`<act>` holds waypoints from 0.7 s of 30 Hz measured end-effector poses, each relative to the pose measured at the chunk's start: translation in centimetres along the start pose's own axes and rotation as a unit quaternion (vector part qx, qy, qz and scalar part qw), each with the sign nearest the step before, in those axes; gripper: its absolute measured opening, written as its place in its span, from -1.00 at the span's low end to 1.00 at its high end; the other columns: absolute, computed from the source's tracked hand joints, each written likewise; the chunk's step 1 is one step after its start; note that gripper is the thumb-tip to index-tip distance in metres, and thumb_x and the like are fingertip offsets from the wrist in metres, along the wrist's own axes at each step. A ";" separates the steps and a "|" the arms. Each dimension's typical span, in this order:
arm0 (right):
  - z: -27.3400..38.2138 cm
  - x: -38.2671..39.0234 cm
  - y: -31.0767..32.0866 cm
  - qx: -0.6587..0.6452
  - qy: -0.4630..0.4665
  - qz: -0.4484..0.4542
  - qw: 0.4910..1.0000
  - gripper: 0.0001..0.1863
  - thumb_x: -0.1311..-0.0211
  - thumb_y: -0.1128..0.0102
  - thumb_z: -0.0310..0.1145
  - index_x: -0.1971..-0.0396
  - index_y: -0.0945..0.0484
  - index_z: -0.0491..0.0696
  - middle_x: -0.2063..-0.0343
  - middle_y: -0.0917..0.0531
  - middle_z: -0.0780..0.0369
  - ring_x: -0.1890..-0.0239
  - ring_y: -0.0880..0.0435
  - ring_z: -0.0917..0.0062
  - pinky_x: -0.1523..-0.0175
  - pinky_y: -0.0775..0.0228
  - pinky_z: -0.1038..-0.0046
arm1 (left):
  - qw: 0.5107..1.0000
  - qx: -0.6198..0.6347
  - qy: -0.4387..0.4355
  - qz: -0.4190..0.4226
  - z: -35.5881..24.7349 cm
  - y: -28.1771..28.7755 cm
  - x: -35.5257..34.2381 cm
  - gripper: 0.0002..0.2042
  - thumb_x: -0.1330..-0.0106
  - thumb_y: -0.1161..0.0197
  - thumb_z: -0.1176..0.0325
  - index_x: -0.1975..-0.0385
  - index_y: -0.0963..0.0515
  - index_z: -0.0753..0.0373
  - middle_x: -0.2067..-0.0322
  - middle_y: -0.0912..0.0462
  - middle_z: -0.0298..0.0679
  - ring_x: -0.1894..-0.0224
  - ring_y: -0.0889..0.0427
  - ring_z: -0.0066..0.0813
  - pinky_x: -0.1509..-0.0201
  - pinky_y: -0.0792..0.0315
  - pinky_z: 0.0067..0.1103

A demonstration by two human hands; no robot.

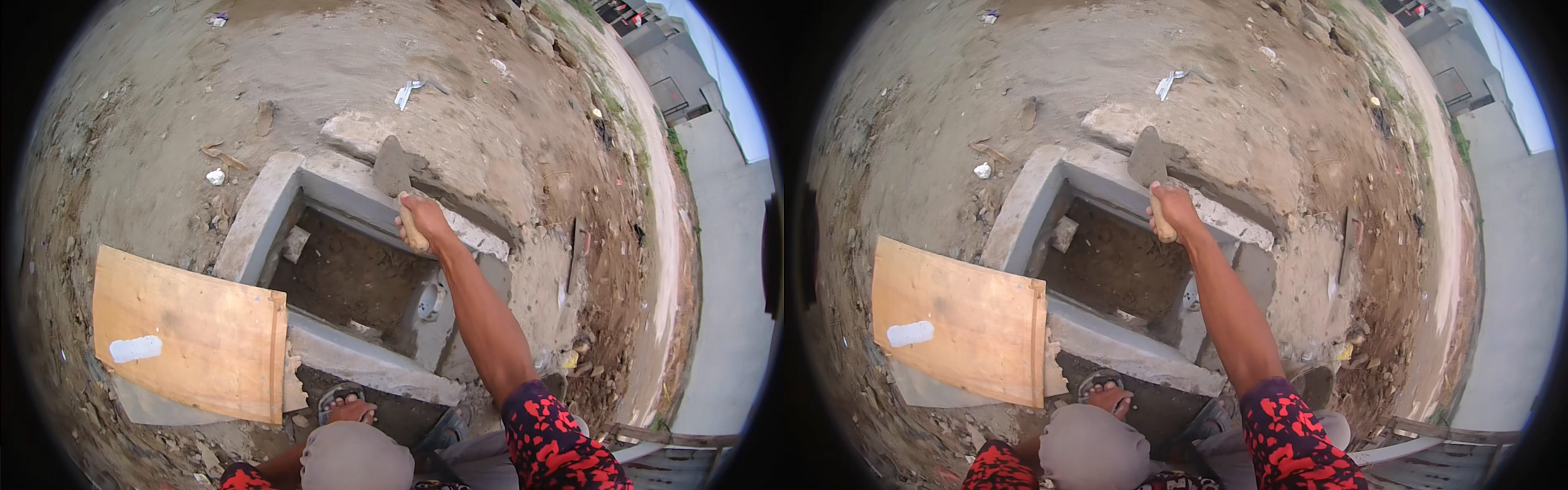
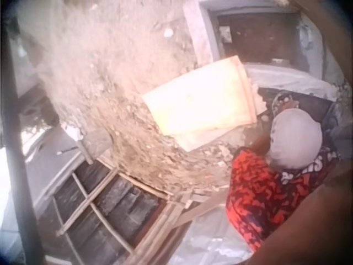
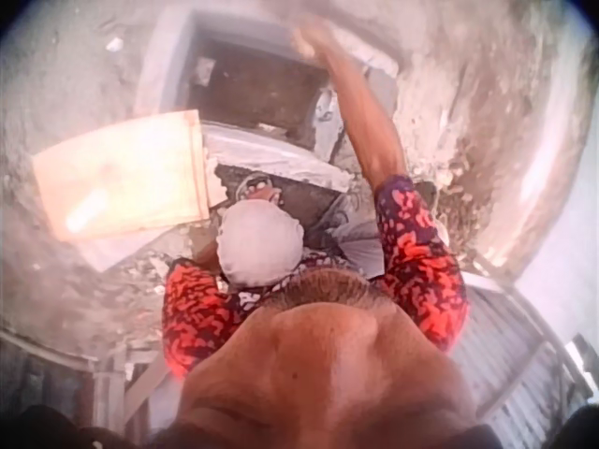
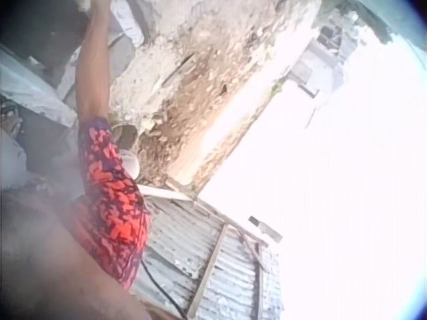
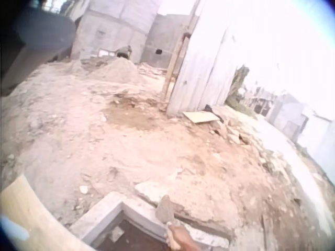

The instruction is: The person applies wet cement onto the top edges of a rectangular concrete pit using a trowel. They smooth the cement along the edges and then place several flat wooden boards over the pit to cover it.

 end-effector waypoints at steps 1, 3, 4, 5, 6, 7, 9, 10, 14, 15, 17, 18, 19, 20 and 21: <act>0.5 -0.5 0.5 0.044 0.032 -0.030 0.998 -0.56 -0.37 0.02 -0.09 0.01 -0.41 -0.18 0.48 -0.56 0.15 0.69 -0.50 0.48 0.65 -0.40 0.42 | 0.999 -0.010 -0.040 -0.033 -0.3 -0.3 0.1 -0.69 -0.22 -0.16 0.03 0.14 -0.62 0.01 0.16 -0.59 0.03 0.15 -0.56 0.12 0.06 -0.40 -0.06; 1.4 -0.3 1.5 0.086 0.068 -0.061 0.992 -0.55 -0.36 0.02 -0.10 0.03 -0.43 -0.21 0.49 -0.57 0.14 0.69 -0.52 0.45 0.64 -0.40 0.41 | 0.990 -0.105 -0.072 -0.065 0.1 -1.2 0.4 -0.70 -0.21 -0.15 0.04 0.16 -0.63 0.00 0.25 -0.59 0.03 0.25 -0.58 0.09 0.16 -0.42 -0.08; 1.0 0.3 2.2 0.118 0.058 -0.059 0.990 -0.59 -0.37 0.01 -0.10 0.12 -0.43 -0.20 0.53 -0.56 0.15 0.71 -0.51 0.48 0.66 -0.38 0.42 | 0.984 -0.138 -0.080 -0.076 0.6 -1.7 0.8 -0.71 -0.21 -0.14 0.05 0.17 -0.63 0.00 0.28 -0.59 0.03 0.28 -0.58 0.08 0.19 -0.43 -0.09; 0.0 1.0 3.4 0.149 0.045 -0.056 0.986 -0.61 -0.38 0.01 -0.09 0.22 -0.44 -0.19 0.56 -0.54 0.16 0.73 -0.51 0.50 0.67 -0.36 0.43 | 0.972 -0.187 -0.064 -0.128 0.7 -1.6 1.5 -0.69 -0.24 -0.12 0.04 0.12 -0.63 -0.01 0.18 -0.58 0.04 0.18 -0.57 0.11 0.07 -0.44 -0.07; -0.2 1.8 4.9 0.186 0.065 -0.082 0.977 -0.61 -0.37 0.03 -0.12 0.19 -0.45 -0.22 0.56 -0.56 0.13 0.73 -0.53 0.45 0.65 -0.38 0.42 | 0.964 -0.212 -0.054 -0.153 1.1 -1.6 2.2 -0.68 -0.26 -0.11 0.04 0.10 -0.63 -0.02 0.13 -0.57 0.05 0.12 -0.57 0.12 0.01 -0.44 -0.07; -0.7 2.9 7.6 0.228 0.082 -0.113 0.964 -0.60 -0.36 0.05 -0.15 0.16 -0.46 -0.25 0.56 -0.58 0.10 0.73 -0.55 0.41 0.64 -0.40 0.40 | 0.956 -0.230 -0.049 -0.173 1.0 -1.8 2.7 -0.67 -0.27 -0.09 0.04 0.08 -0.62 -0.02 0.08 -0.57 0.05 0.07 -0.56 0.14 -0.05 -0.44 -0.06; -3.4 5.1 12.5 0.143 0.009 -0.164 0.976 -0.61 -0.36 0.05 -0.14 0.17 -0.45 -0.23 0.55 -0.57 0.12 0.74 -0.53 0.43 0.64 -0.39 0.42 | 0.910 -0.290 -0.146 -0.259 -0.8 -1.1 2.6 -0.65 -0.33 -0.04 0.03 0.00 -0.60 -0.03 -0.09 -0.49 0.07 -0.12 -0.48 0.15 -0.24 -0.34 -0.06; -4.4 6.3 13.6 0.145 0.011 -0.167 0.975 -0.61 -0.36 0.05 -0.14 0.17 -0.45 -0.23 0.55 -0.57 0.12 0.74 -0.53 0.43 0.64 -0.39 0.42 | 0.910 -0.286 -0.148 -0.261 -1.5 -0.2 1.8 -0.65 -0.33 -0.04 0.03 0.00 -0.60 -0.03 -0.09 -0.49 0.07 -0.12 -0.48 0.15 -0.24 -0.34 -0.06; -5.7 7.2 13.1 0.037 0.038 -0.188 0.981 -0.60 -0.37 0.04 -0.12 0.14 -0.43 -0.20 0.54 -0.56 0.14 0.75 -0.52 0.45 0.65 -0.38 0.44 | 0.975 -0.144 -0.114 -0.127 -1.6 1.0 0.0 -0.84 -0.10 -0.28 0.18 0.31 -0.66 -0.12 0.29 -0.52 -0.17 0.35 -0.48 -0.17 0.31 -0.34 -0.27; -5.0 6.5 11.5 0.017 0.063 -0.173 0.983 -0.59 -0.37 0.04 -0.11 0.11 -0.43 -0.20 0.53 -0.55 0.15 0.75 -0.51 0.46 0.64 -0.38 0.44 | 0.973 -0.151 -0.116 -0.129 -1.3 0.8 0.4 -0.84 -0.09 -0.28 0.18 0.32 -0.66 -0.13 0.29 -0.52 -0.17 0.34 -0.48 -0.17 0.31 -0.34 -0.27; -2.8 5.2 8.5 0.092 0.085 -0.144 0.982 -0.57 -0.37 0.03 -0.11 0.08 -0.43 -0.22 0.55 -0.56 0.15 0.72 -0.54 0.44 0.62 -0.39 0.41 | 0.978 -0.143 -0.090 -0.120 -1.7 1.5 0.3 -0.77 -0.17 -0.21 0.16 0.18 -0.63 -0.08 0.19 -0.56 -0.13 0.19 -0.53 -0.09 0.06 -0.35 -0.22; -1.8 4.7 7.7 0.090 0.086 -0.147 0.981 -0.57 -0.37 0.03 -0.11 0.08 -0.43 -0.22 0.55 -0.56 0.15 0.72 -0.54 0.44 0.62 -0.39 0.41 | 0.984 -0.126 -0.060 -0.108 -2.0 2.0 0.1 -0.69 -0.25 -0.13 0.13 0.04 -0.60 -0.03 0.09 -0.60 -0.10 0.04 -0.59 0.00 -0.19 -0.36 -0.16; -0.1 4.2 6.5 0.187 0.119 -0.143 0.965 -0.57 -0.36 0.03 -0.12 0.09 -0.44 -0.24 0.55 -0.57 0.14 0.70 -0.57 0.42 0.60 -0.40 0.38 | 0.984 -0.127 -0.062 -0.107 -2.4 2.9 -0.2 -0.69 -0.25 -0.13 0.13 0.04 -0.60 -0.03 0.09 -0.60 -0.10 0.04 -0.59 0.00 -0.19 -0.36 -0.16; 1.0 3.8 6.1 0.282 0.148 -0.140 0.938 -0.57 -0.35 0.02 -0.14 0.11 -0.45 -0.26 0.56 -0.58 0.13 0.69 -0.59 0.40 0.59 -0.42 0.35 | 0.992 -0.067 -0.069 -0.080 -2.8 3.2 -0.7 -0.71 -0.23 -0.15 0.13 0.09 -0.61 -0.01 0.19 -0.62 -0.17 0.15 -0.59 -0.05 -0.11 -0.39 -0.18; 1.8 3.1 7.1 0.282 0.146 -0.144 0.937 -0.57 -0.35 0.02 -0.14 0.11 -0.45 -0.26 0.56 -0.58 0.13 0.69 -0.59 0.40 0.59 -0.42 0.35 | 0.996 -0.006 -0.075 -0.052 -3.1 3.4 -1.3 -0.73 -0.20 -0.17 0.13 0.13 -0.61 0.01 0.30 -0.63 -0.24 0.25 -0.60 -0.11 -0.03 -0.42 -0.21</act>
Point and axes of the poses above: each hand's wrist, its own x-axis away from the middle knuckle, its own y-axis out of the back of the hand, z = x × y, the point moved 8 cm from there along -x, towards the middle knuckle
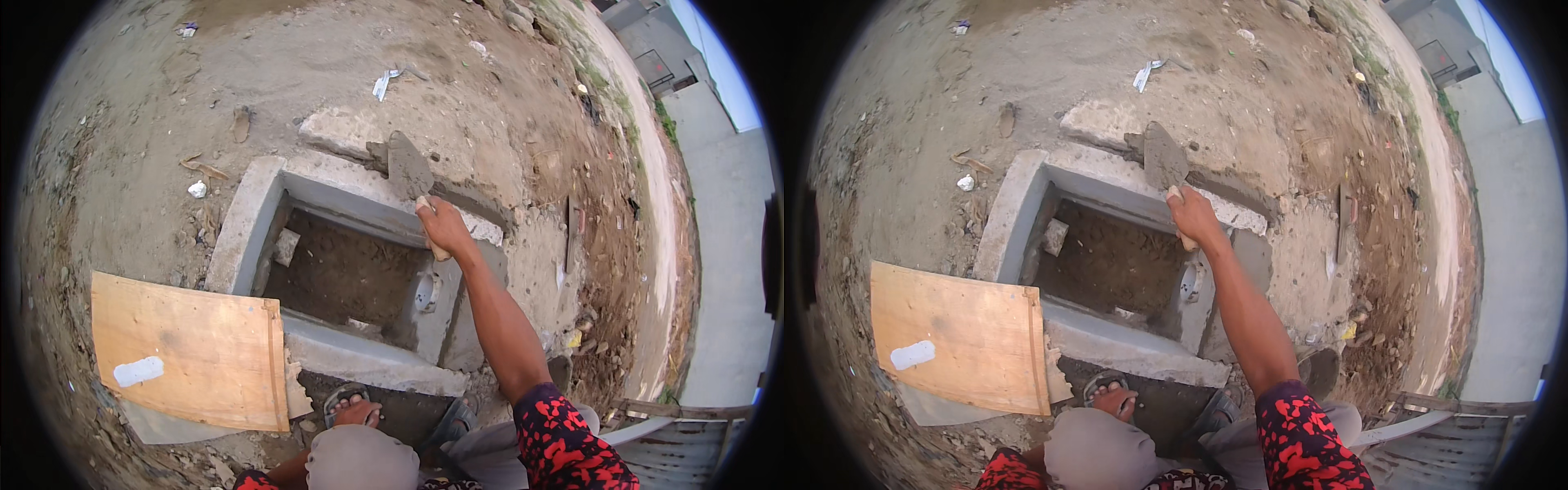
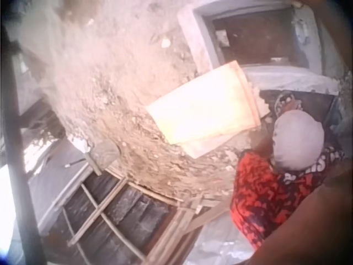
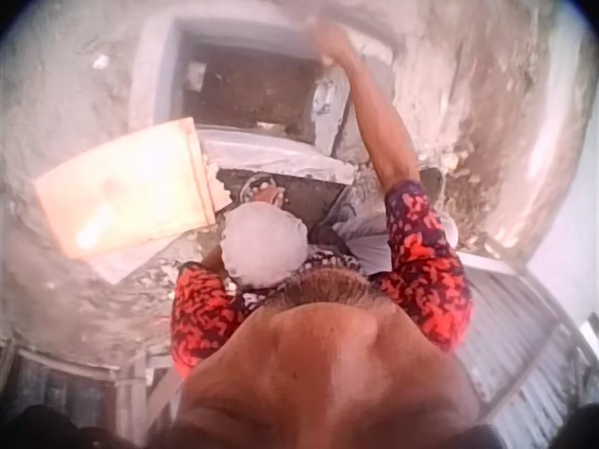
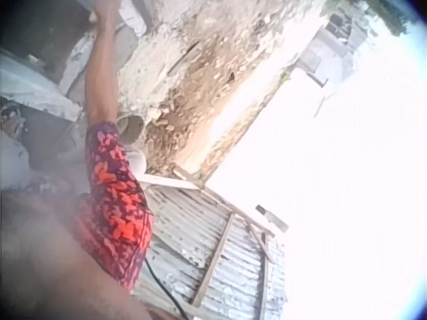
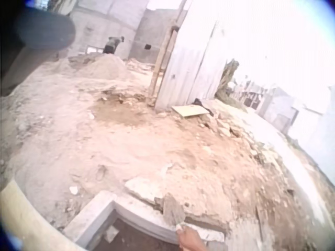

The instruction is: The person applies wet cement onto the top edges of a rectangular concrete pit using a trowel. They smooth the cement along the edges and then place several flat wooden boards over the pit to cover it.

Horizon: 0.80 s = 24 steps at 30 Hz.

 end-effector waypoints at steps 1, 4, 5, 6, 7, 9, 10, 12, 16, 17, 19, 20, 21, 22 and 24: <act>-0.6 -1.2 0.7 0.049 0.010 0.032 0.998 -0.58 -0.34 0.02 -0.15 0.16 -0.47 -0.28 0.57 -0.59 0.10 0.68 -0.61 0.36 0.56 -0.44 0.33 | 1.000 0.000 0.001 0.002 0.0 0.4 -0.4 -0.73 -0.20 -0.17 0.13 0.13 -0.61 0.01 0.30 -0.63 -0.24 0.25 -0.60 -0.11 -0.03 -0.42 -0.21; -3.4 -0.5 3.3 0.009 -0.101 0.070 0.992 -0.59 -0.30 0.02 -0.19 0.29 -0.49 -0.33 0.56 -0.61 -0.02 0.65 -0.66 0.27 0.48 -0.50 0.27 | 0.998 0.054 0.002 0.024 0.4 1.0 -0.5 -0.75 -0.22 -0.15 0.12 0.18 -0.61 0.03 0.38 -0.61 -0.31 0.35 -0.57 -0.19 0.14 -0.42 -0.23; -5.2 -0.6 6.2 0.025 -0.107 0.046 0.993 -0.58 -0.30 0.02 -0.19 0.30 -0.48 -0.34 0.55 -0.61 -0.03 0.65 -0.66 0.26 0.47 -0.50 0.28 | 1.000 0.023 -0.013 0.015 -0.3 0.8 -1.1 -0.75 -0.21 -0.15 0.14 0.18 -0.61 0.03 0.38 -0.61 -0.30 0.36 -0.57 -0.19 0.18 -0.42 -0.23; -7.4 -0.3 8.0 0.039 -0.121 0.023 0.992 -0.58 -0.30 0.03 -0.18 0.31 -0.48 -0.34 0.54 -0.61 -0.05 0.64 -0.67 0.25 0.46 -0.51 0.29 | 1.000 -0.006 -0.026 0.012 -0.9 0.5 -1.1 -0.75 -0.21 -0.15 0.16 0.17 -0.61 0.03 0.38 -0.61 -0.29 0.37 -0.57 -0.20 0.23 -0.42 -0.23; -7.4 0.6 7.2 0.036 -0.121 0.027 0.992 -0.58 -0.30 0.03 -0.18 0.31 -0.48 -0.34 0.54 -0.61 -0.05 0.64 -0.67 0.25 0.46 -0.51 0.29 | 1.000 -0.010 -0.023 0.012 -0.3 -0.3 0.2 -0.75 -0.21 -0.15 0.16 0.17 -0.61 0.03 0.38 -0.61 -0.29 0.37 -0.57 -0.20 0.23 -0.42 -0.23; -5.2 2.1 7.1 0.050 -0.057 -0.055 0.996 -0.57 -0.31 0.04 -0.17 0.29 -0.49 -0.32 0.52 -0.62 -0.05 0.64 -0.67 0.24 0.43 -0.52 0.28 | 0.988 -0.137 -0.002 -0.070 1.4 -0.5 2.2 -0.76 -0.20 -0.15 0.18 0.18 -0.62 0.03 0.39 -0.61 -0.30 0.37 -0.57 -0.20 0.24 -0.42 -0.23; -4.5 3.0 7.2 0.085 -0.042 -0.077 0.993 -0.56 -0.32 0.04 -0.14 0.21 -0.49 -0.30 0.51 -0.63 -0.03 0.64 -0.66 0.27 0.40 -0.52 0.28 | 0.980 -0.172 0.000 -0.096 1.3 -0.4 1.9 -0.77 -0.20 -0.15 0.19 0.19 -0.62 0.02 0.39 -0.61 -0.30 0.37 -0.57 -0.20 0.24 -0.42 -0.23; -4.3 3.9 6.5 0.072 -0.039 -0.060 0.995 -0.55 -0.32 0.04 -0.13 0.16 -0.48 -0.28 0.50 -0.63 -0.03 0.63 -0.66 0.27 0.38 -0.52 0.27 | 0.996 0.029 0.002 0.084 -0.2 0.0 -1.0 -0.77 -0.20 -0.17 0.18 0.20 -0.63 0.03 0.37 -0.62 -0.30 0.35 -0.56 -0.18 0.20 -0.42 -0.25; -0.1 3.0 -0.3 0.006 -0.017 0.039 0.999 -0.51 -0.33 0.05 -0.10 0.10 -0.43 -0.31 0.51 -0.63 0.00 0.63 -0.66 0.27 0.38 -0.51 0.28 | 0.998 0.040 -0.012 0.037 -0.4 0.9 -1.2 -0.85 -0.07 -0.30 0.31 0.33 -0.65 -0.02 0.48 -0.53 -0.28 0.42 -0.47 -0.17 0.31 -0.34 -0.24; 0.9 2.3 -1.4 -0.015 -0.008 0.038 0.999 -0.51 -0.32 0.05 -0.11 0.14 -0.44 -0.32 0.52 -0.62 0.01 0.64 -0.66 0.27 0.38 -0.51 0.28 | 0.999 0.031 -0.030 -0.003 0.4 0.0 -0.3 -0.84 -0.08 -0.29 0.32 0.32 -0.64 0.00 0.47 -0.53 -0.28 0.42 -0.48 -0.17 0.31 -0.35 -0.24; 1.6 0.7 -2.0 -0.007 -0.009 0.037 0.999 -0.53 -0.32 0.06 -0.12 0.18 -0.45 -0.33 0.53 -0.62 0.02 0.65 -0.66 0.28 0.39 -0.50 0.28 | 0.997 0.030 -0.058 -0.037 0.4 -0.3 -0.1 -0.84 -0.09 -0.29 0.32 0.31 -0.64 0.02 0.46 -0.54 -0.28 0.42 -0.49 -0.17 0.31 -0.35 -0.24; 1.5 0.1 -2.1 0.000 -0.005 0.047 0.999 -0.54 -0.31 0.07 -0.13 0.22 -0.46 -0.34 0.54 -0.61 0.03 0.65 -0.65 0.29 0.41 -0.50 0.28 | 0.998 0.042 -0.051 -0.012 0.0 -0.2 -0.6 -0.84 -0.09 -0.29 0.32 0.30 -0.64 0.03 0.45 -0.55 -0.28 0.42 -0.50 -0.17 0.31 -0.36 -0.26; 1.0 -0.2 -1.2 -0.002 -0.009 0.043 0.999 -0.54 -0.31 0.07 -0.13 0.22 -0.46 -0.34 0.54 -0.61 0.03 0.65 -0.65 0.29 0.41 -0.50 0.28 | 0.997 0.055 -0.044 0.013 -0.5 -0.1 -1.2 -0.84 -0.10 -0.30 0.33 0.30 -0.63 0.04 0.45 -0.56 -0.28 0.42 -0.51 -0.18 0.31 -0.36 -0.28; -0.2 -0.1 -0.9 0.000 -0.029 0.067 0.997 -0.55 -0.31 0.07 -0.14 0.26 -0.46 -0.33 0.55 -0.61 0.03 0.66 -0.65 0.29 0.41 -0.50 0.27 | 0.998 0.051 -0.041 0.019 -0.9 0.7 -1.2 -0.84 -0.10 -0.30 0.33 0.30 -0.63 0.04 0.45 -0.56 -0.28 0.42 -0.51 -0.18 0.31 -0.36 -0.28; -2.6 0.9 0.9 0.017 -0.064 0.086 0.994 -0.56 -0.31 0.09 -0.14 0.31 -0.47 -0.32 0.56 -0.60 0.04 0.67 -0.63 0.29 0.41 -0.50 0.28 | 0.999 0.044 -0.025 0.013 -1.2 1.6 -1.9 -0.84 -0.09 -0.31 0.33 0.31 -0.63 0.03 0.44 -0.58 -0.28 0.42 -0.53 -0.19 0.31 -0.37 -0.30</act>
Point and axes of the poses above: each hand's wrist, its own x-axis away from the middle knuckle, its own y-axis out of the back of the hand, z = x × y, the point moved 8 cm from there along -x, towards the middle knuckle
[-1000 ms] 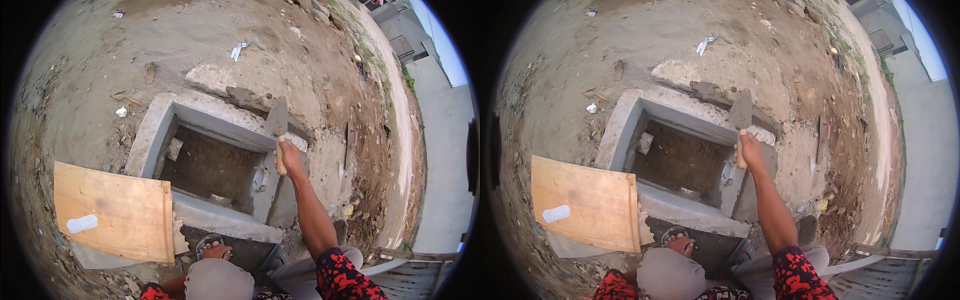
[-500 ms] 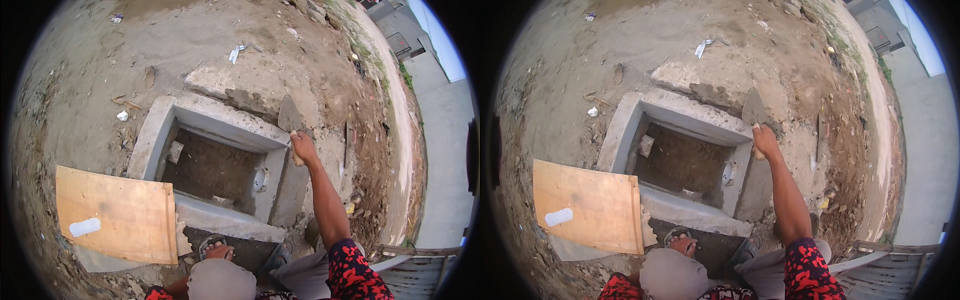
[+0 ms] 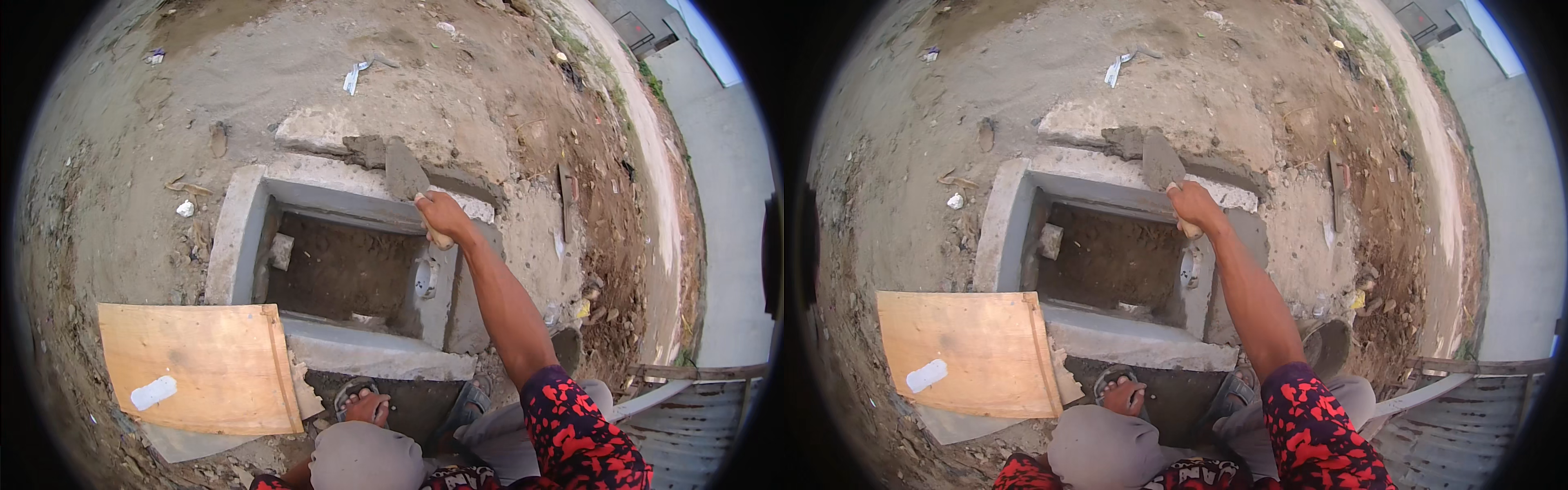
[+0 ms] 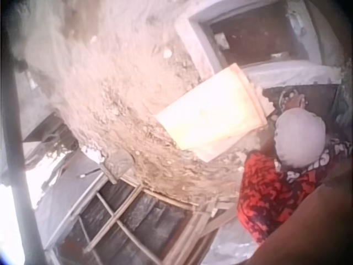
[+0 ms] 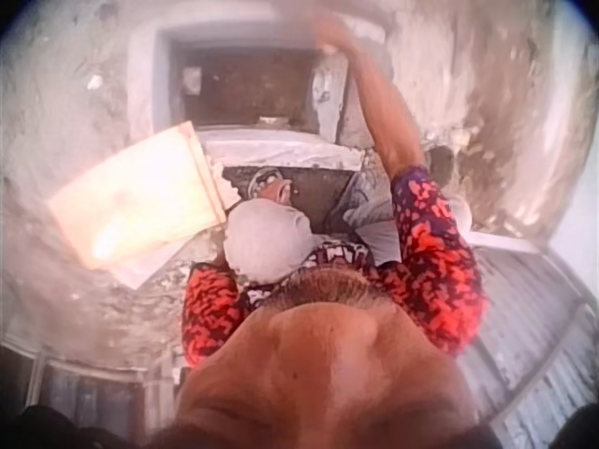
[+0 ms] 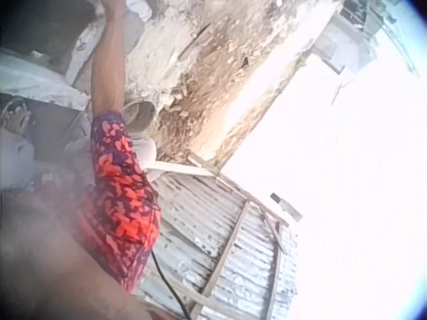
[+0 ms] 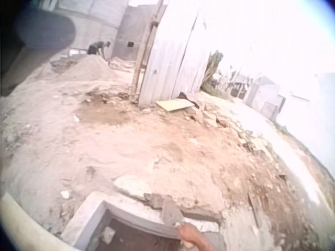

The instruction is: The person applies wet cement onto the top edges of a rectangular concrete pit using a trowel. They smooth the cement along the edges and then place several flat wooden boards over the pit to cover it.

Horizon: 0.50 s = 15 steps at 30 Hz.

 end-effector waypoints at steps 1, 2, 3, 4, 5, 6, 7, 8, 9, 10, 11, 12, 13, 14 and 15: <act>-1.3 1.0 0.6 -0.006 -0.006 -0.006 1.000 -0.57 -0.31 0.08 -0.15 0.31 -0.47 -0.31 0.55 -0.60 0.02 0.67 -0.63 0.29 0.45 -0.50 0.28 | 1.000 -0.004 0.004 -0.002 0.1 0.3 0.3 -0.84 -0.09 -0.31 0.33 0.31 -0.63 0.03 0.44 -0.58 -0.28 0.42 -0.53 -0.19 0.31 -0.37 -0.30; -2.8 1.9 1.5 -0.010 -0.013 -0.016 1.000 -0.57 -0.31 0.08 -0.16 0.32 -0.47 -0.31 0.53 -0.59 0.00 0.66 -0.63 0.30 0.48 -0.49 0.29 | 1.000 0.009 0.008 -0.004 0.3 0.2 0.4 -0.84 -0.10 -0.29 0.32 0.30 -0.64 0.02 0.44 -0.59 -0.26 0.43 -0.50 -0.17 0.32 -0.37 -0.27; -4.6 2.6 2.6 -0.027 -0.025 -0.038 0.999 -0.59 -0.32 0.07 -0.16 0.28 -0.47 -0.29 0.53 -0.58 0.01 0.67 -0.61 0.31 0.54 -0.47 0.30 | 1.000 0.022 0.012 -0.006 0.5 0.0 0.4 -0.84 -0.11 -0.27 0.31 0.30 -0.64 0.01 0.44 -0.60 -0.24 0.44 -0.48 -0.16 0.32 -0.36 -0.25; -6.5 3.1 3.1 -0.045 -0.038 -0.059 0.997 -0.60 -0.33 0.07 -0.16 0.25 -0.47 -0.27 0.52 -0.57 0.02 0.68 -0.59 0.32 0.59 -0.45 0.31 | 1.000 0.023 0.013 -0.009 0.9 -0.4 0.7 -0.84 -0.11 -0.27 0.31 0.30 -0.64 0.01 0.44 -0.60 -0.24 0.44 -0.48 -0.16 0.32 -0.36 -0.25; -7.4 3.4 2.9 -0.044 -0.035 -0.057 0.997 -0.60 -0.33 0.07 -0.16 0.25 -0.47 -0.27 0.52 -0.57 0.02 0.68 -0.59 0.32 0.59 -0.45 0.31 | 1.000 0.005 0.016 -0.011 1.4 -0.8 1.0 -0.84 -0.10 -0.28 0.31 0.31 -0.65 0.00 0.45 -0.59 -0.24 0.46 -0.47 -0.15 0.34 -0.36 -0.24; -8.9 3.6 2.8 -0.119 -0.064 -0.086 0.987 -0.62 -0.36 0.07 -0.14 0.20 -0.44 -0.22 0.54 -0.56 0.08 0.71 -0.55 0.39 0.63 -0.41 0.35 | 1.000 -0.014 0.020 -0.013 1.9 -1.1 1.4 -0.85 -0.09 -0.28 0.30 0.31 -0.65 -0.01 0.46 -0.59 -0.24 0.49 -0.46 -0.15 0.35 -0.36 -0.24; -9.4 4.1 2.8 -0.193 -0.094 -0.115 0.970 -0.63 -0.39 0.08 -0.12 0.15 -0.42 -0.16 0.56 -0.54 0.15 0.74 -0.51 0.46 0.66 -0.37 0.40 | 1.000 -0.014 0.022 -0.016 1.8 -0.9 1.3 -0.85 -0.09 -0.28 0.30 0.31 -0.65 -0.01 0.46 -0.59 -0.24 0.49 -0.46 -0.15 0.35 -0.36 -0.24; -9.8 4.2 1.6 -0.275 -0.129 -0.097 0.948 -0.63 -0.40 0.09 -0.11 0.06 -0.37 -0.12 0.56 -0.51 0.17 0.75 -0.48 0.48 0.68 -0.36 0.40 | 1.000 -0.013 0.020 -0.007 1.5 -0.9 1.3 -0.84 -0.09 -0.30 0.31 0.31 -0.65 0.00 0.45 -0.60 -0.28 0.45 -0.50 -0.18 0.32 -0.37 -0.27; -9.2 3.5 0.5 -0.274 -0.127 -0.093 0.949 -0.63 -0.40 0.09 -0.11 0.06 -0.37 -0.12 0.56 -0.51 0.17 0.75 -0.48 0.48 0.68 -0.36 0.40 | 1.000 -0.013 0.018 0.002 1.4 -0.9 1.2 -0.84 -0.08 -0.32 0.33 0.32 -0.64 0.00 0.44 -0.61 -0.32 0.42 -0.54 -0.21 0.29 -0.38 -0.30; -7.7 3.0 -1.1 -0.310 -0.114 -0.081 0.940 -0.61 -0.40 0.10 -0.11 0.03 -0.37 -0.13 0.54 -0.52 0.16 0.73 -0.49 0.46 0.68 -0.36 0.39 | 1.000 -0.014 0.020 0.001 1.3 -0.8 1.1 -0.84 -0.08 -0.32 0.33 0.32 -0.64 0.00 0.44 -0.61 -0.32 0.42 -0.54 -0.21 0.29 -0.38 -0.30; -6.0 2.4 -3.1 -0.346 -0.102 -0.069 0.930 -0.59 -0.40 0.11 -0.11 -0.01 -0.37 -0.14 0.52 -0.52 0.14 0.71 -0.50 0.45 0.68 -0.37 0.38 | 1.000 -0.005 0.024 0.004 1.3 -0.8 1.2 -0.84 -0.08 -0.32 0.33 0.31 -0.64 -0.01 0.44 -0.62 -0.33 0.42 -0.54 -0.20 0.29 -0.38 -0.30; -3.6 1.7 -5.2 -0.344 -0.086 -0.038 0.934 -0.59 -0.41 0.12 -0.10 0.00 -0.38 -0.13 0.54 -0.51 0.17 0.72 -0.49 0.47 0.67 -0.36 0.39 | 1.000 0.003 0.028 0.008 1.4 -0.7 1.2 -0.83 -0.07 -0.32 0.33 0.31 -0.64 -0.01 0.44 -0.62 -0.34 0.42 -0.54 -0.20 0.29 -0.38 -0.30; -1.1 1.0 -6.9 -0.340 -0.071 -0.009 0.938 -0.59 -0.42 0.13 -0.08 0.00 -0.38 -0.12 0.56 -0.50 0.19 0.72 -0.48 0.50 0.66 -0.36 0.40 | 1.000 0.002 0.028 0.008 1.4 -0.8 1.0 -0.83 -0.07 -0.32 0.33 0.31 -0.64 -0.01 0.44 -0.62 -0.34 0.42 -0.54 -0.20 0.29 -0.38 -0.30; 1.3 0.1 -8.4 -0.306 -0.047 0.019 0.951 -0.59 -0.41 0.12 -0.09 0.01 -0.39 -0.13 0.54 -0.53 0.14 0.72 -0.51 0.44 0.62 -0.40 0.35 | 1.000 0.000 0.016 0.004 1.2 -0.7 0.9 -0.83 -0.07 -0.32 0.33 0.31 -0.64 -0.02 0.44 -0.62 -0.34 0.42 -0.53 -0.20 0.29 -0.37 -0.30; 3.2 -0.7 -9.1 -0.269 -0.021 0.045 0.962 -0.58 -0.40 0.10 -0.10 0.01 -0.39 -0.14 0.52 -0.56 0.08 0.71 -0.55 0.39 0.57 -0.43 0.29 | 1.000 -0.001 0.001 0.000 0.9 -0.7 0.7 -0.83 -0.07 -0.32 0.33 0.31 -0.64 -0.02 0.43 -0.62 -0.35 0.41 -0.53 -0.20 0.29 -0.37 -0.30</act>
Point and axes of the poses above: each hand's wrist, its own x-axis away from the middle knuckle, its own y-axis out of the back of the hand, z = x × y, the point moved 8 cm from there along -x, towards the middle knuckle
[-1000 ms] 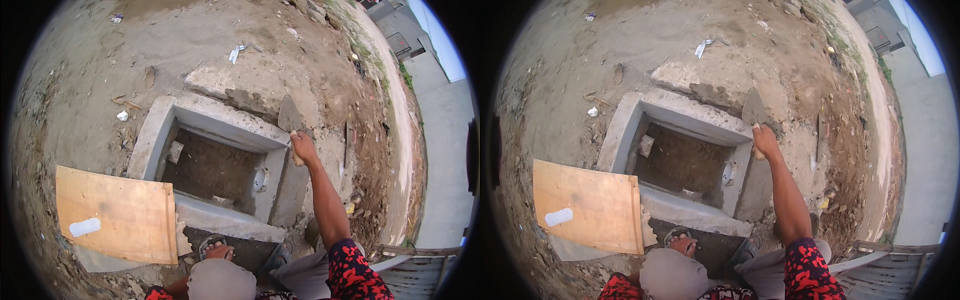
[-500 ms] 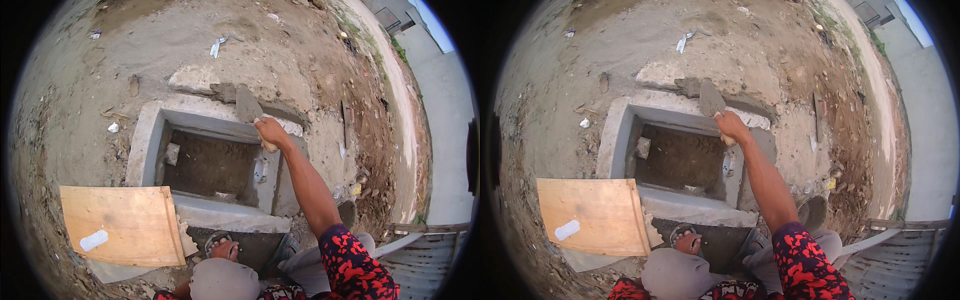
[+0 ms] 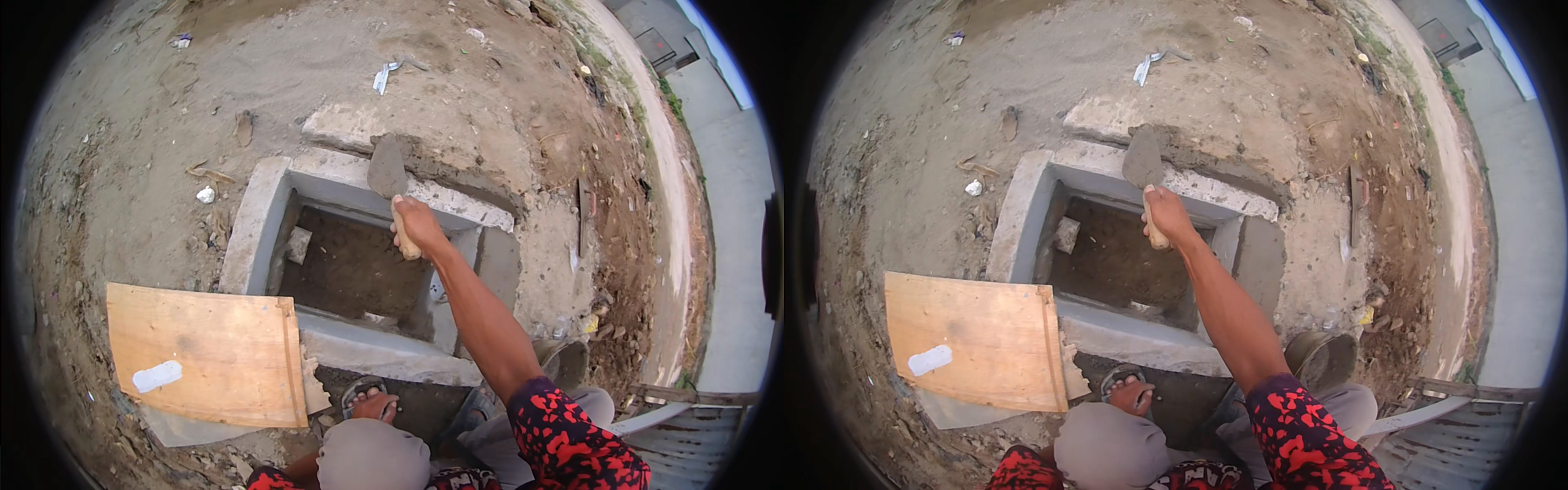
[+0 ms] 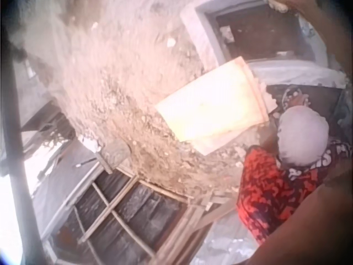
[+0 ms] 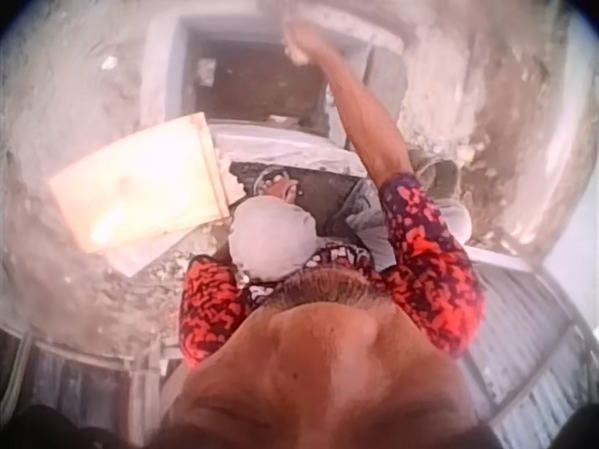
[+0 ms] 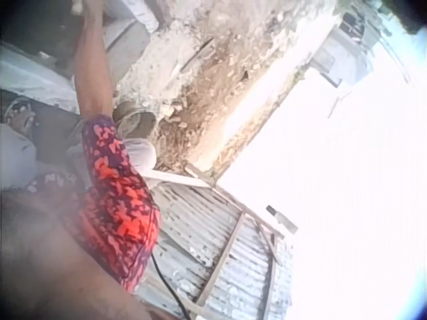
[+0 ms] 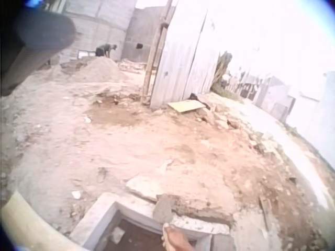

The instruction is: The person applies wet cement onto the top edges of a rectangular concrete pit using a trowel. They smooth the cement along the edges and then place several flat wooden boards over the pit to cover it.

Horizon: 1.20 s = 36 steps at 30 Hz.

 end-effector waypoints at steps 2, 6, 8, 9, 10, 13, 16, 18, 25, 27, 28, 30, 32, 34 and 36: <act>2.2 -0.7 -1.0 0.144 0.058 0.009 0.988 -0.58 -0.38 0.08 -0.11 0.01 -0.40 -0.15 0.46 -0.59 0.01 0.62 -0.60 0.27 0.45 -0.47 0.22 | 1.000 0.008 0.003 0.001 -0.2 0.0 -0.3 -0.83 -0.07 -0.32 0.33 0.31 -0.64 -0.02 0.44 -0.62 -0.34 0.41 -0.52 -0.20 0.29 -0.36 -0.29; 4.1 0.0 1.7 0.495 0.248 -0.031 0.832 -0.58 -0.32 -0.01 -0.15 -0.03 -0.40 -0.14 0.26 -0.61 -0.14 0.27 -0.65 0.00 0.11 -0.47 0.09 | 0.999 -0.041 0.027 -0.006 0.8 -0.6 0.8 -0.83 -0.05 -0.32 0.33 0.32 -0.64 -0.03 0.44 -0.60 -0.34 0.40 -0.50 -0.20 0.30 -0.35 -0.27; 3.8 0.9 7.6 0.542 0.296 -0.062 0.784 -0.58 -0.30 -0.05 -0.18 -0.08 -0.41 -0.08 0.25 -0.63 -0.09 0.13 -0.60 -0.02 0.04 -0.45 0.07 | 0.999 -0.033 0.026 0.003 1.2 -1.1 1.0 -0.83 -0.09 -0.28 0.28 0.29 -0.63 -0.03 0.43 -0.58 -0.29 0.40 -0.48 -0.16 0.28 -0.35 -0.24; 3.9 1.7 10.2 0.568 0.296 -0.067 0.765 -0.58 -0.30 -0.06 -0.20 -0.10 -0.41 -0.07 0.25 -0.62 -0.08 0.13 -0.60 0.00 0.04 -0.45 0.09 | 0.999 -0.034 0.026 0.014 1.2 -1.5 1.1 -0.81 -0.13 -0.25 0.23 0.25 -0.63 -0.03 0.42 -0.56 -0.24 0.39 -0.45 -0.11 0.26 -0.35 -0.21; 4.2 2.6 12.9 0.594 0.296 -0.073 0.745 -0.57 -0.29 -0.07 -0.22 -0.11 -0.41 -0.05 0.26 -0.62 -0.07 0.13 -0.61 0.01 0.04 -0.46 0.10 | 0.999 -0.028 0.032 0.008 0.8 -1.6 0.9 -0.81 -0.13 -0.25 0.23 0.25 -0.63 -0.03 0.42 -0.56 -0.24 0.39 -0.45 -0.11 0.26 -0.35 -0.21; 6.3 4.6 17.1 0.702 0.212 -0.034 0.679 -0.61 -0.26 -0.08 -0.25 -0.08 -0.45 0.01 0.29 -0.61 -0.04 0.19 -0.63 0.03 0.10 -0.49 0.10 | 0.998 -0.009 0.023 -0.063 0.4 0.1 0.6 -0.81 -0.13 -0.25 0.21 0.25 -0.63 -0.04 0.44 -0.56 -0.23 0.38 -0.46 -0.11 0.27 -0.37 -0.21; 10.4 5.9 16.5 0.786 0.147 -0.016 0.600 -0.69 -0.24 -0.08 -0.30 0.02 -0.51 0.02 0.32 -0.62 -0.01 0.24 -0.66 0.07 0.17 -0.51 0.11 | 0.979 -0.162 -0.008 -0.120 -0.6 0.4 1.6 -0.80 -0.13 -0.25 0.22 0.25 -0.63 0.01 0.43 -0.59 -0.23 0.36 -0.52 -0.12 0.28 -0.40 -0.20; 12.2 5.3 16.2 0.830 0.119 -0.013 0.544 -0.74 -0.23 -0.08 -0.33 0.09 -0.55 0.03 0.34 -0.63 0.02 0.27 -0.68 0.10 0.21 -0.52 0.12 | 0.998 0.045 0.002 -0.044 -0.1 0.6 0.3 -0.80 -0.12 -0.26 0.24 0.25 -0.62 0.06 0.43 -0.61 -0.22 0.36 -0.58 -0.13 0.29 -0.43 -0.19; 16.4 -0.1 5.4 0.941 0.168 0.043 0.292 -0.84 -0.15 -0.15 -0.35 0.45 -0.73 0.05 0.40 -0.74 0.23 0.25 -0.74 0.40 0.21 -0.54 0.36 | 1.000 0.029 0.007 -0.009 -1.2 1.8 -0.8 -0.81 -0.10 -0.27 0.30 0.27 -0.60 0.08 0.44 -0.61 -0.20 0.38 -0.55 -0.06 0.27 -0.39 -0.17; 17.6 -0.8 0.3 0.942 0.176 0.060 0.279 -0.84 -0.16 -0.15 -0.34 0.40 -0.74 0.07 0.33 -0.75 0.26 0.19 -0.73 0.42 0.17 -0.53 0.39 | 0.999 0.013 -0.007 -0.046 -0.6 1.3 0.1 -0.81 -0.09 -0.28 0.31 0.28 -0.61 0.07 0.44 -0.60 -0.21 0.38 -0.54 -0.06 0.26 -0.38 -0.17; 18.1 -1.2 -1.8 0.941 0.178 0.065 0.279 -0.83 -0.17 -0.15 -0.34 0.38 -0.74 0.08 0.30 -0.75 0.27 0.16 -0.73 0.42 0.15 -0.52 0.39 | 0.996 -0.003 -0.024 -0.081 -0.5 1.3 0.6 -0.82 -0.08 -0.29 0.31 0.29 -0.61 0.07 0.45 -0.59 -0.21 0.38 -0.52 -0.07 0.26 -0.36 -0.18; 19.6 -1.9 -3.6 0.920 0.238 0.052 0.308 -0.90 -0.03 -0.22 -0.37 0.50 -0.71 0.04 0.42 -0.74 0.23 0.27 -0.73 0.35 0.19 -0.56 0.35 | 0.998 -0.001 -0.012 -0.058 -0.5 0.9 0.4 -0.83 -0.05 -0.29 0.32 0.32 -0.63 0.02 0.46 -0.57 -0.23 0.37 -0.50 -0.10 0.26 -0.35 -0.20; 20.3 -2.8 -5.6 0.914 0.248 0.043 0.317 -0.90 -0.03 -0.22 -0.37 0.49 -0.72 0.04 0.41 -0.74 0.23 0.26 -0.73 0.34 0.19 -0.56 0.34 | 0.999 -0.008 0.006 -0.039 -0.2 1.0 0.0 -0.84 -0.02 -0.30 0.33 0.36 -0.65 -0.04 0.48 -0.56 -0.24 0.37 -0.49 -0.13 0.27 -0.34 -0.22; 21.0 -3.1 -6.4 0.909 0.256 0.034 0.328 -0.89 -0.03 -0.22 -0.36 0.48 -0.72 0.05 0.40 -0.74 0.23 0.25 -0.73 0.33 0.19 -0.56 0.34 | 0.999 0.042 0.007 -0.013 -0.3 1.0 -0.3 -0.84 -0.02 -0.31 0.33 0.36 -0.65 -0.03 0.50 -0.54 -0.23 0.37 -0.50 -0.13 0.29 -0.34 -0.23; 21.5 -3.2 -6.5 0.906 0.262 0.030 0.330 -0.87 -0.04 -0.19 -0.39 0.45 -0.72 0.02 0.36 -0.74 0.21 0.23 -0.73 0.32 0.16 -0.57 0.31 | 1.000 0.026 -0.004 -0.017 -0.6 1.4 -0.9 -0.84 -0.01 -0.31 0.33 0.37 -0.65 -0.02 0.51 -0.55 -0.23 0.38 -0.50 -0.15 0.29 -0.34 -0.24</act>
Point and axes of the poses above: each hand's wrist, its own x-axis away from the middle knuckle, its own y-axis out of the back of the hand, z = x × y, the point moved 8 cm from there along -x, towards the middle knuckle
